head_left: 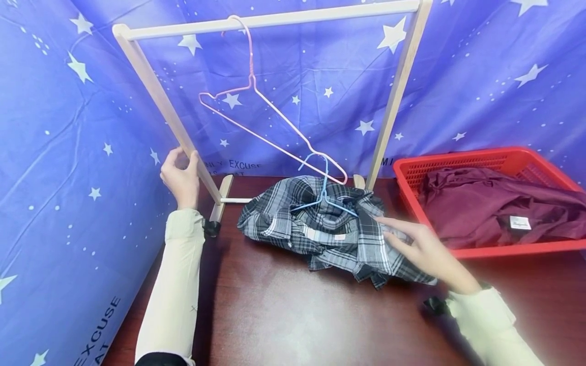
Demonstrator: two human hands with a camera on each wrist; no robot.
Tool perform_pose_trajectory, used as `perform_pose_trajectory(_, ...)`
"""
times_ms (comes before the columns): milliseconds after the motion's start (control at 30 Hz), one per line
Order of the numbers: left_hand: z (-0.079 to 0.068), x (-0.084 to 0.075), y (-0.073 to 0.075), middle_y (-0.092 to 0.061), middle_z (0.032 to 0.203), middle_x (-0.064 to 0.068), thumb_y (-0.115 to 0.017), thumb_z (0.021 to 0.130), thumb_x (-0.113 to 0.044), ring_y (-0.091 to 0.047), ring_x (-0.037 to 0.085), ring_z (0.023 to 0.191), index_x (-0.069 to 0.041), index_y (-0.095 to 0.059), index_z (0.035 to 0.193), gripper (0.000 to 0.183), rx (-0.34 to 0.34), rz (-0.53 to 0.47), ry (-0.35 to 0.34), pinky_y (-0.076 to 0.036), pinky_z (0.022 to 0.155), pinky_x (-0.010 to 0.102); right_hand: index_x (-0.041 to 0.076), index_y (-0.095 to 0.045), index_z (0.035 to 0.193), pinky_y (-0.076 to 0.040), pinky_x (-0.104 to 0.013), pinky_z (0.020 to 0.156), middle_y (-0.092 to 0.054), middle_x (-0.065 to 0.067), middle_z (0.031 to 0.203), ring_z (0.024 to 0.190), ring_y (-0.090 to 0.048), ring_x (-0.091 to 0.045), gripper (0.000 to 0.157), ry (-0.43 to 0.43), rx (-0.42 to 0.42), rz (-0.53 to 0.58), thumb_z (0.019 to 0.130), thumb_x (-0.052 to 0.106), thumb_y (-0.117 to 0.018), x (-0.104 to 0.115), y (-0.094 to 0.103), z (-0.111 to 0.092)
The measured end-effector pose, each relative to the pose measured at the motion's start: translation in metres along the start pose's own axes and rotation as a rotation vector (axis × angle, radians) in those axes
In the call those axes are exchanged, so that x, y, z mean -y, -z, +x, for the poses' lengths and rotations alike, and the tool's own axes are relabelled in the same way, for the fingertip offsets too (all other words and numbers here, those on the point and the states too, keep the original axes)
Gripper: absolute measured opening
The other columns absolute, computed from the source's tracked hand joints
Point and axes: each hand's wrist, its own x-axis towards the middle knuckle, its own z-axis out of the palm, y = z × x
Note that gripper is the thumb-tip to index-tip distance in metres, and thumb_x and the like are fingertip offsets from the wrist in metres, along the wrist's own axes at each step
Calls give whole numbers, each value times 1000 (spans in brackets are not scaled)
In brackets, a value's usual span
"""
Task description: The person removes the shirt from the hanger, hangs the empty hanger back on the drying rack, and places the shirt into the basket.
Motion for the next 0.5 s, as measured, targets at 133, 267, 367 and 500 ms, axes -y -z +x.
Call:
perform_pose_trajectory(133,1,-1,4,-75,104,9,-74,88,-22,-56,-7,74,-10,-75,109,24,38,-15,14,-46,91,27,3,-64,129,-46,-11,73,-73,-11,106,58,-50,2,48,13,-1,-4,82,-9,-69,-1,-1,0)
perform_pose_trajectory(267,-1,2,10,-74,111,8,-75,88,-26,-63,2,84,-11,-72,117,32,94,-24,4,-48,93,26,3,-65,129,-45,-8,82,-73,-14,110,74,-59,0,49,17,-5,-10,81,-9,-71,-3,-1,-2)
perform_pose_trajectory(367,-7,5,17,-72,117,9,-75,89,-27,-67,14,95,-9,-69,122,38,118,-23,7,-49,92,26,3,-65,129,-44,-7,83,-73,-13,110,75,-59,1,49,17,-3,-9,81,-9,-71,-3,0,-2)
perform_pose_trajectory(500,-19,8,27,-70,118,10,-75,88,-26,-67,17,100,-8,-66,123,39,119,-43,40,-52,86,23,4,-64,130,-45,-10,76,-73,-10,107,65,-53,1,49,16,4,0,83,-8,-70,-3,1,-2)
